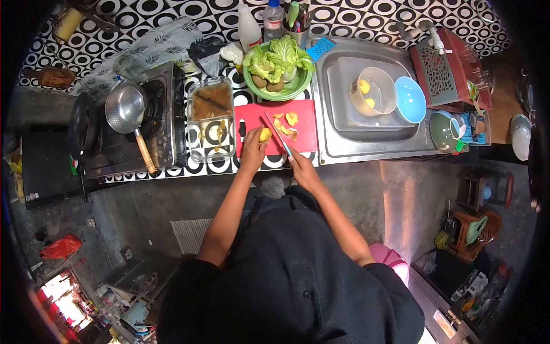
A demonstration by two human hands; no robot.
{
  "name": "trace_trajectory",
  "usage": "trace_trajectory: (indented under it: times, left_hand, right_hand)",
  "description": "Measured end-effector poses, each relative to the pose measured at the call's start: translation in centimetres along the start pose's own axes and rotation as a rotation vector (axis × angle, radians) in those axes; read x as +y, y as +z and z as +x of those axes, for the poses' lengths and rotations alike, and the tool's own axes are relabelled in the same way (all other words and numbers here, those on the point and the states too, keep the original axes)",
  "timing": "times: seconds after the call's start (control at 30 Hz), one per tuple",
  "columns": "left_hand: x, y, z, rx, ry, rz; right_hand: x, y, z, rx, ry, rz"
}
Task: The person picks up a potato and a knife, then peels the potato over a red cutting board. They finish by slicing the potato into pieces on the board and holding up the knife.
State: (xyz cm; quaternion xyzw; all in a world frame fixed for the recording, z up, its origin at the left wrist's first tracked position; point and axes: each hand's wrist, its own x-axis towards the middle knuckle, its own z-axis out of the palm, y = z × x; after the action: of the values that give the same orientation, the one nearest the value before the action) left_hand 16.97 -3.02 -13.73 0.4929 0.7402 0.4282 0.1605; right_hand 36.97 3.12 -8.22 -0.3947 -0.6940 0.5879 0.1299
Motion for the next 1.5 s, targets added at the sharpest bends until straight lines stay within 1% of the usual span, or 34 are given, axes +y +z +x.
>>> trace_trajectory:
  times: [0.07, 0.17, 0.27, 0.3, 0.37, 0.47, 0.5, 0.57, 0.63, 0.8, 0.83, 0.93, 1.1, 1.17, 1.23, 1.33, 1.4, 1.5]
  left_hand:
    - [0.5, -0.4, 0.1, -0.023, -0.034, -0.031]
    - [0.9, -0.7, 0.1, -0.066, -0.127, -0.062]
    - [0.4, -0.3, 0.1, -0.06, -0.202, -0.051]
    - [0.5, -0.1, 0.0, -0.021, -0.187, -0.035]
    - [0.5, 0.3, 0.1, 0.057, -0.155, -0.006]
    - [1.0, 0.4, 0.3, 0.095, -0.122, 0.067]
    - [1.2, 0.3, 0.4, 0.08, -0.139, 0.037]
    - [1.5, 0.1, 0.4, 0.045, -0.172, -0.022]
    - [1.1, 0.1, 0.1, 0.039, -0.165, -0.033]
    - [1.4, -0.9, 0.2, -0.012, -0.198, -0.035]
    - [2.7, -1.8, 0.3, -0.052, -0.234, 0.043]
    - [1.4, -1.7, 0.1, 0.046, -0.057, 0.097]
    - [1.6, -2.7, 0.6, -0.031, -0.193, 0.075]
    - [0.7, -2.5, 0.5, 0.013, -0.127, 0.125]
    - [1.1, -2.7, 0.5, 0.056, -0.063, 0.167]
    - [2.1, -3.1, 0.6, 0.068, -0.001, 0.2]
    - [2.6, -3.3, 0.5, 0.052, 0.005, 0.215]
    - [2.4, -3.4, 0.3, 0.038, 0.003, 0.198]
  right_hand:
    - [0.2, -0.2, -0.5, -0.047, 0.03, 0.042]
    - [0.2, -0.7, -0.7, -0.055, 0.076, 0.096]
    - [0.7, -0.9, -0.3, 0.004, 0.014, 0.104]
    - [0.1, -1.3, -0.2, -0.01, 0.031, 0.122]
    - [0.9, -1.1, 0.3, -0.005, -0.004, 0.156]
    - [1.2, -0.5, 1.0, -0.005, -0.07, 0.19]
    - [0.9, -0.2, 1.1, -0.004, -0.093, 0.199]
    - [0.4, -0.1, 1.2, -0.039, -0.052, 0.184]
    - [-0.7, -0.2, 1.3, -0.055, 0.003, 0.184]
    - [1.6, 1.1, 2.0, 0.022, 0.034, 0.254]
    - [2.0, 1.4, 2.1, 0.036, 0.039, 0.253]
    - [2.8, 1.9, 2.2, 0.037, -0.002, 0.244]
    - [3.1, 2.6, 2.5, 0.097, -0.012, 0.287]
    - [3.0, 2.6, 2.7, 0.111, -0.019, 0.326]
    - [2.6, 2.1, 2.8, 0.089, 0.006, 0.375]
    - [2.4, 1.5, 2.9, 0.066, 0.035, 0.394]
    - [2.4, 1.1, 2.4, 0.044, 0.051, 0.395]
    - [2.3, 0.1, 1.8, 0.057, 0.002, 0.31]
